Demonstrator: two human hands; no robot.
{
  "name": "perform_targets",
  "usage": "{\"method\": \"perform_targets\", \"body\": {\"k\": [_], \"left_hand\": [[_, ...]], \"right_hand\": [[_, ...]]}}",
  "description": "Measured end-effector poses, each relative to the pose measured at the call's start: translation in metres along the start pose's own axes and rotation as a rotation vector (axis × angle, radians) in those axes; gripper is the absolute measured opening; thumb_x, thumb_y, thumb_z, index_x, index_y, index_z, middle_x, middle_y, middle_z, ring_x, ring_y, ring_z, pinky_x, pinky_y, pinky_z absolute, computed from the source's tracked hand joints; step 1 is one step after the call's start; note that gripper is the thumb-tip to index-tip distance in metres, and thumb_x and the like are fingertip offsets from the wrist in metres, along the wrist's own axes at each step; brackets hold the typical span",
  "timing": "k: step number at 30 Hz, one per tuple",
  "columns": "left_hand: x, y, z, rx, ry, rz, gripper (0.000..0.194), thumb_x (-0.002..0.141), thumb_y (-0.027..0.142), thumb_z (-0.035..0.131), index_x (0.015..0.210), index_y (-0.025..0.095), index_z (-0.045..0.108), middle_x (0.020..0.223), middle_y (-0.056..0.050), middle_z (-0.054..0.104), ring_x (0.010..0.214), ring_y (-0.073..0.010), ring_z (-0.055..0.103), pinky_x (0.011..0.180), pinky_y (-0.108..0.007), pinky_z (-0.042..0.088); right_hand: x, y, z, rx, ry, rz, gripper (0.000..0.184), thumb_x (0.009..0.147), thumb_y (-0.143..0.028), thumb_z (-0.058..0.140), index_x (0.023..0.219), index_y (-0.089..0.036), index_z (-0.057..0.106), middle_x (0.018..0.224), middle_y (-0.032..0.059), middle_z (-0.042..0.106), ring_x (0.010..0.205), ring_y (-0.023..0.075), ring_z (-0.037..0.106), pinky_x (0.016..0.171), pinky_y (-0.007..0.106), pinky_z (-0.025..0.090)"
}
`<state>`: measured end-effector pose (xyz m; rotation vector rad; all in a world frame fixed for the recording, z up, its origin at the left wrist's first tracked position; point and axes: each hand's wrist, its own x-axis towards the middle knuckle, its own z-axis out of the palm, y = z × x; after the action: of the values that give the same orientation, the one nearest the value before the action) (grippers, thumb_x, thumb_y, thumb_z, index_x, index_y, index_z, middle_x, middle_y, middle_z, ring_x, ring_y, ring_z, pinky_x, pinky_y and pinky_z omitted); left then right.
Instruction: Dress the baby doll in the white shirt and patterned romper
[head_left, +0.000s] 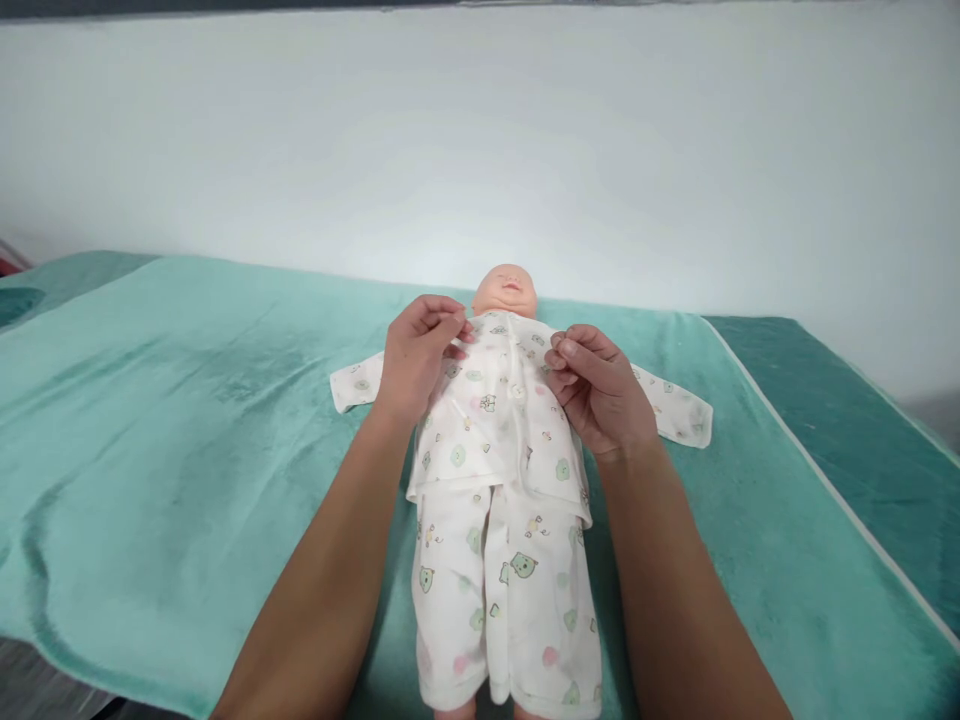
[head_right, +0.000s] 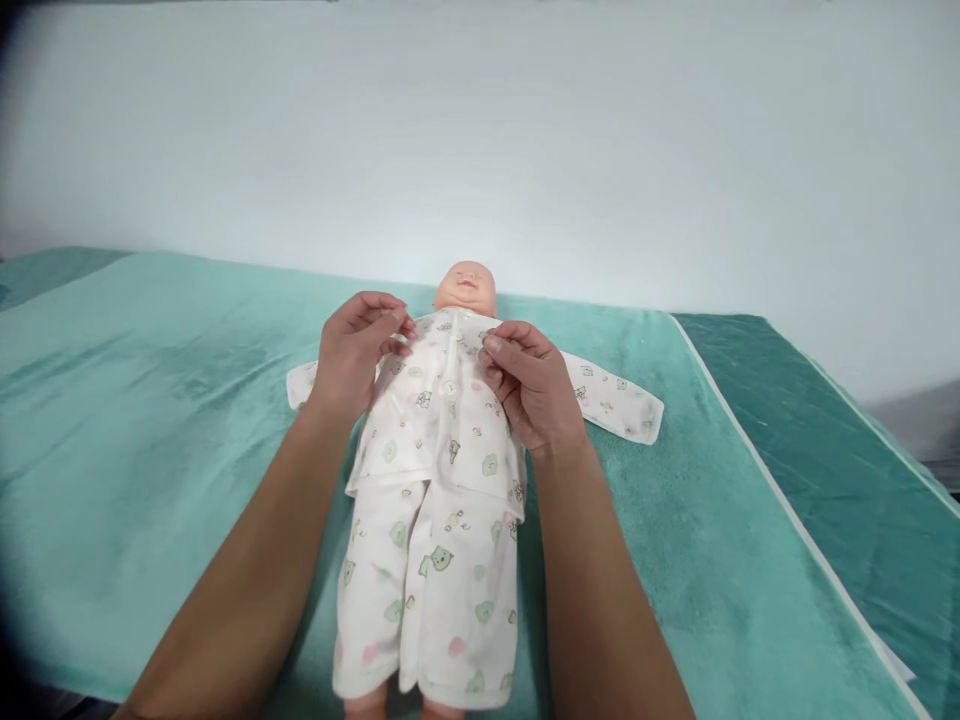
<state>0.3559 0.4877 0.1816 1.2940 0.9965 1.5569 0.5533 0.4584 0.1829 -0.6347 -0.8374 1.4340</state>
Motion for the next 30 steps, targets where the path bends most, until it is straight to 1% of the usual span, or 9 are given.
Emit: {"method": "perform_targets", "body": {"k": [3, 7, 10, 13, 17, 21, 25, 28, 30], "left_hand": [[0.003, -0.011, -0.001, 0.218, 0.109, 0.05, 0.009, 0.086, 0.03, 0.064, 0.086, 0.021, 0.064, 0.084, -0.001, 0.07, 0.087, -0.0159, 0.066, 0.08, -0.029, 0.054], [0.005, -0.022, -0.003, 0.563, -0.059, 0.205, 0.017, 0.094, 0.033, 0.056, 0.098, 0.022, 0.068, 0.117, -0.005, 0.073, 0.114, -0.0226, 0.064, 0.104, -0.041, 0.049], [0.006, -0.024, -0.005, 0.766, -0.192, 0.444, 0.03, 0.101, 0.031, 0.045, 0.122, 0.024, 0.065, 0.152, -0.006, 0.054, 0.15, -0.0253, 0.038, 0.122, -0.048, 0.033], [0.006, -0.024, -0.007, 0.857, -0.246, 0.519, 0.04, 0.104, 0.029, 0.037, 0.139, 0.028, 0.055, 0.165, -0.004, 0.037, 0.158, -0.0245, 0.022, 0.127, -0.053, 0.022], [0.005, -0.024, -0.006, 0.74, -0.133, 0.448, 0.035, 0.102, 0.027, 0.04, 0.128, 0.025, 0.064, 0.147, -0.007, 0.059, 0.146, -0.0241, 0.044, 0.121, -0.048, 0.034], [0.007, -0.027, -0.005, 0.49, 0.204, 0.215, 0.016, 0.096, 0.031, 0.053, 0.101, 0.022, 0.065, 0.095, -0.003, 0.073, 0.093, -0.0183, 0.068, 0.09, -0.034, 0.054], [0.008, -0.038, -0.012, 0.525, 0.313, 0.182, 0.017, 0.094, 0.039, 0.056, 0.093, 0.022, 0.06, 0.084, -0.002, 0.067, 0.08, -0.0174, 0.064, 0.078, -0.032, 0.053], [0.001, -0.048, -0.028, 0.849, 0.204, 0.243, 0.026, 0.099, 0.037, 0.046, 0.106, 0.021, 0.064, 0.11, -0.009, 0.071, 0.107, -0.0242, 0.063, 0.097, -0.04, 0.049], [-0.008, -0.053, -0.044, 1.07, 0.07, 0.234, 0.035, 0.101, 0.035, 0.041, 0.126, 0.021, 0.061, 0.133, -0.012, 0.065, 0.127, -0.0277, 0.056, 0.113, -0.048, 0.038]], "right_hand": [[0.001, 0.002, 0.002, -0.001, 0.086, -0.102, 0.032, 0.067, -0.029, 0.093, 0.071, -0.018, 0.064, 0.065, -0.0073, 0.056, 0.048, -0.0003, 0.042, 0.039, 0.009, 0.037], [-0.002, 0.0, 0.006, -0.049, 0.14, -0.119, 0.044, 0.075, -0.042, 0.088, 0.065, -0.019, 0.051, 0.05, -0.011, 0.039, 0.037, 0.0011, 0.022, 0.03, 0.016, 0.021], [-0.005, -0.003, 0.008, -0.072, 0.152, -0.106, 0.055, 0.081, -0.057, 0.078, 0.06, -0.021, 0.043, 0.044, -0.0113, 0.028, 0.034, 0.0036, 0.019, 0.03, 0.02, 0.018], [-0.006, -0.006, 0.008, -0.056, 0.146, -0.077, 0.062, 0.086, -0.066, 0.069, 0.056, -0.022, 0.036, 0.043, -0.0101, 0.025, 0.034, 0.005, 0.018, 0.031, 0.023, 0.017], [-0.006, -0.006, 0.006, -0.012, 0.137, -0.083, 0.068, 0.088, -0.062, 0.068, 0.053, -0.022, 0.025, 0.044, -0.009, 0.021, 0.037, 0.0061, 0.016, 0.034, 0.024, 0.019], [-0.005, -0.005, 0.001, -0.009, 0.156, -0.217, 0.065, 0.089, -0.053, 0.068, 0.054, -0.021, 0.023, 0.049, -0.0084, 0.017, 0.041, 0.0075, 0.019, 0.04, 0.024, 0.025], [0.001, -0.001, -0.01, -0.183, 0.217, -0.39, 0.053, 0.091, -0.051, 0.061, 0.058, -0.023, 0.031, 0.056, -0.006, 0.029, 0.048, 0.01, 0.034, 0.048, 0.025, 0.037], [0.011, 0.011, -0.023, -0.556, 0.32, -0.535, 0.033, 0.094, -0.049, 0.056, 0.073, -0.023, 0.055, 0.079, 0.0004, 0.059, 0.079, 0.0161, 0.059, 0.076, 0.031, 0.052], [0.017, 0.022, -0.033, -0.862, 0.33, -0.56, 0.029, 0.095, -0.05, 0.053, 0.098, -0.024, 0.066, 0.11, 0.006, 0.068, 0.109, 0.0221, 0.061, 0.098, 0.04, 0.049]]}}
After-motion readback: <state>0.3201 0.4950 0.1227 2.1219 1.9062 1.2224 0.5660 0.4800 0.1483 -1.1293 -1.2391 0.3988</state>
